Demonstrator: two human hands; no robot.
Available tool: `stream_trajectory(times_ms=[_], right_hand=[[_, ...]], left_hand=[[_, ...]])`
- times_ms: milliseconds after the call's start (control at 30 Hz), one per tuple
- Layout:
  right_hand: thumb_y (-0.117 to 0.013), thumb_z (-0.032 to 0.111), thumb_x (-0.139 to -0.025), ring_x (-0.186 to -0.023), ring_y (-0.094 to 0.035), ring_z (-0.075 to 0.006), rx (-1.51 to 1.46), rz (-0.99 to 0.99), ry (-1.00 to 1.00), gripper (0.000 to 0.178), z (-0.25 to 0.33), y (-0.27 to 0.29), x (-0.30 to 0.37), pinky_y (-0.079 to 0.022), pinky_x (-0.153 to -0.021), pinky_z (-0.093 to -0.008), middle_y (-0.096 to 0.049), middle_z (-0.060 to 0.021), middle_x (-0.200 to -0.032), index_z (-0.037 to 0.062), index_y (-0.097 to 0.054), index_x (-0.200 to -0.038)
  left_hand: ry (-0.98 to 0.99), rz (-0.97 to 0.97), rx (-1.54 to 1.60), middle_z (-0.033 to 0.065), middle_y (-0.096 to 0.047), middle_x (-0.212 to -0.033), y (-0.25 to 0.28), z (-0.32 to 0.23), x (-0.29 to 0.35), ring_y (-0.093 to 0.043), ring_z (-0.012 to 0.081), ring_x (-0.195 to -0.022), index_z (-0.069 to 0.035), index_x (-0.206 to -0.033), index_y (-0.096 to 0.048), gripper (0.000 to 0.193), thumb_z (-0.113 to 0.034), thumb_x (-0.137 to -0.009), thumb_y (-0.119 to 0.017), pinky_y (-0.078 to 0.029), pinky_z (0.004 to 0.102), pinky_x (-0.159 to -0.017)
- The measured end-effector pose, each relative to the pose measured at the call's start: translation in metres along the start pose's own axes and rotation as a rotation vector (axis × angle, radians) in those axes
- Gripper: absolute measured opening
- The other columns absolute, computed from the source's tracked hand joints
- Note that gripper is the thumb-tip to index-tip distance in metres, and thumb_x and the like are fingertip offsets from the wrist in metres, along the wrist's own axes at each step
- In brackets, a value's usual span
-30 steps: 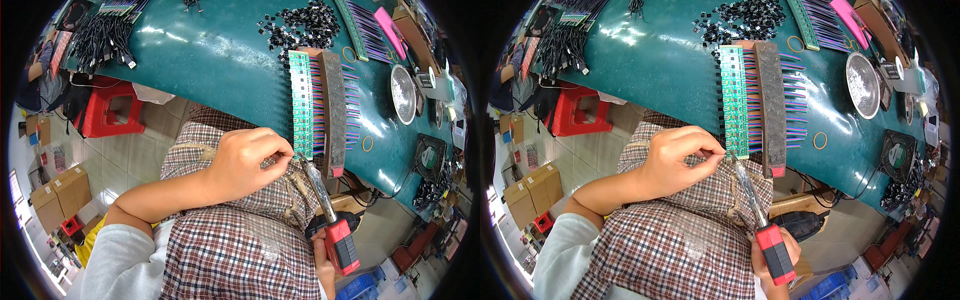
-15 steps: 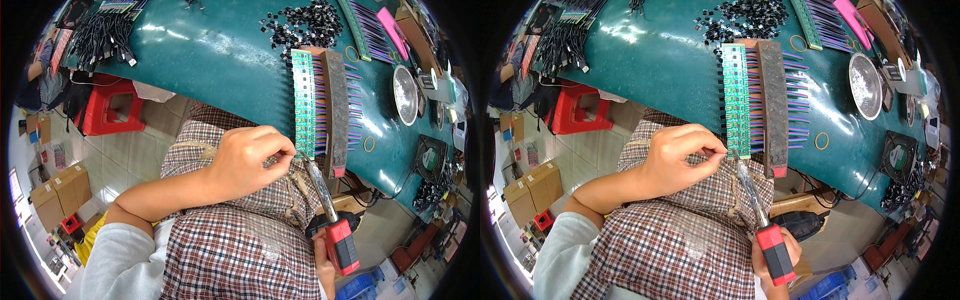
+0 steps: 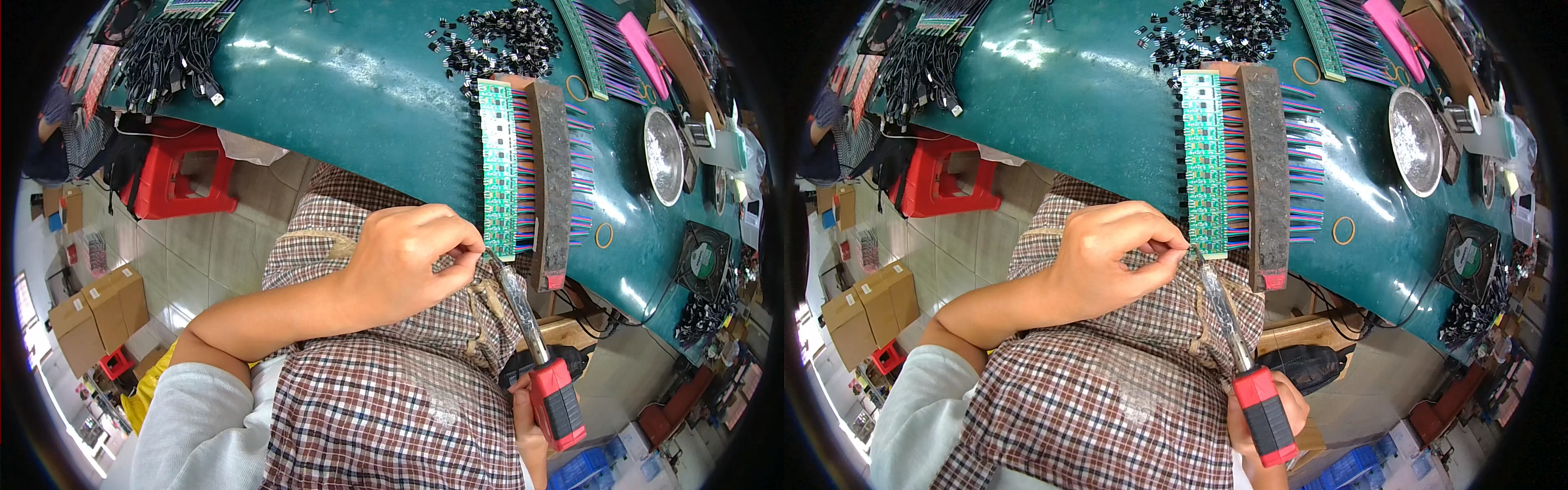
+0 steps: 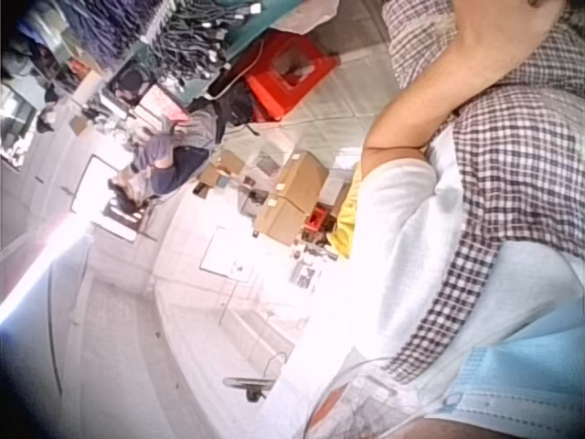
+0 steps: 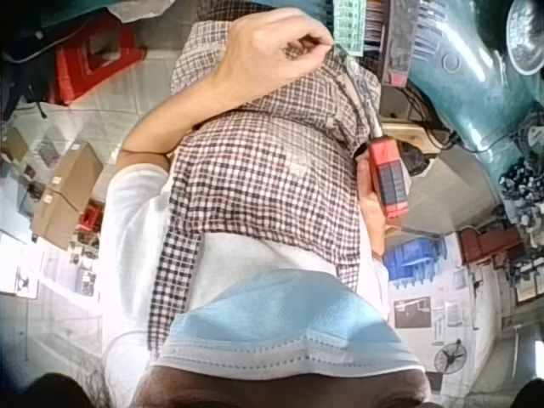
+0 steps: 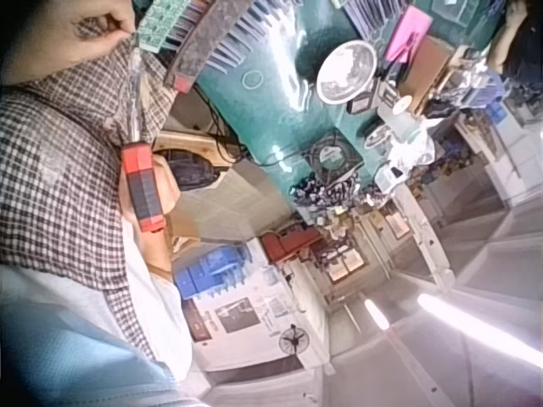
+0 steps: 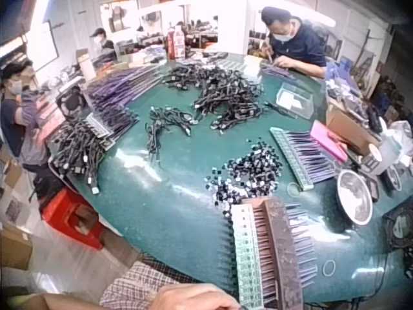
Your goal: The person solders electronic components onto circuit boards using a soldering iron, then positions and solders USB cables to the boards.
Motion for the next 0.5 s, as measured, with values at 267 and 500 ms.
stream_trajectory(times_ms=[267, 500], right_hand=[[-0.08, -0.002, -0.069, -0.065, -0.069, -0.0327, 0.006, -0.02, 0.056, 0.023, -0.005, 0.002, 0.008, -0.056, -0.061, -0.0369, -0.066, -0.0134, -0.078, -0.0006, -0.069, -0.089], [-0.08, -0.002, -0.069, -0.066, -0.069, -0.0332, -0.014, -0.025, -0.003, 0.022, -0.007, 0.002, 0.007, -0.056, -0.061, -0.0374, -0.066, -0.0132, -0.077, -0.0008, -0.067, -0.087]], left_hand=[[0.006, 0.0, -0.006, 0.0095, -0.078, -0.089, 0.0, -0.001, 0.0, -0.077, 0.0169, -0.075, -0.001, -0.091, -0.077, 0.013, 0.004, -0.08, -0.083, -0.064, 0.0275, -0.065], [0.013, -0.002, -0.008, 0.0094, -0.077, -0.089, 0.0, 0.0, 0.0, -0.078, 0.0172, -0.075, -0.001, -0.09, -0.076, 0.012, 0.003, -0.081, -0.083, -0.063, 0.0278, -0.065]])
Point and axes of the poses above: each hand's wrist, its own x-axis away from the middle knuckle, its own y-axis out of the back of the hand, z = x × y, the point moved 10 cm from there along -x, towards the middle knuckle
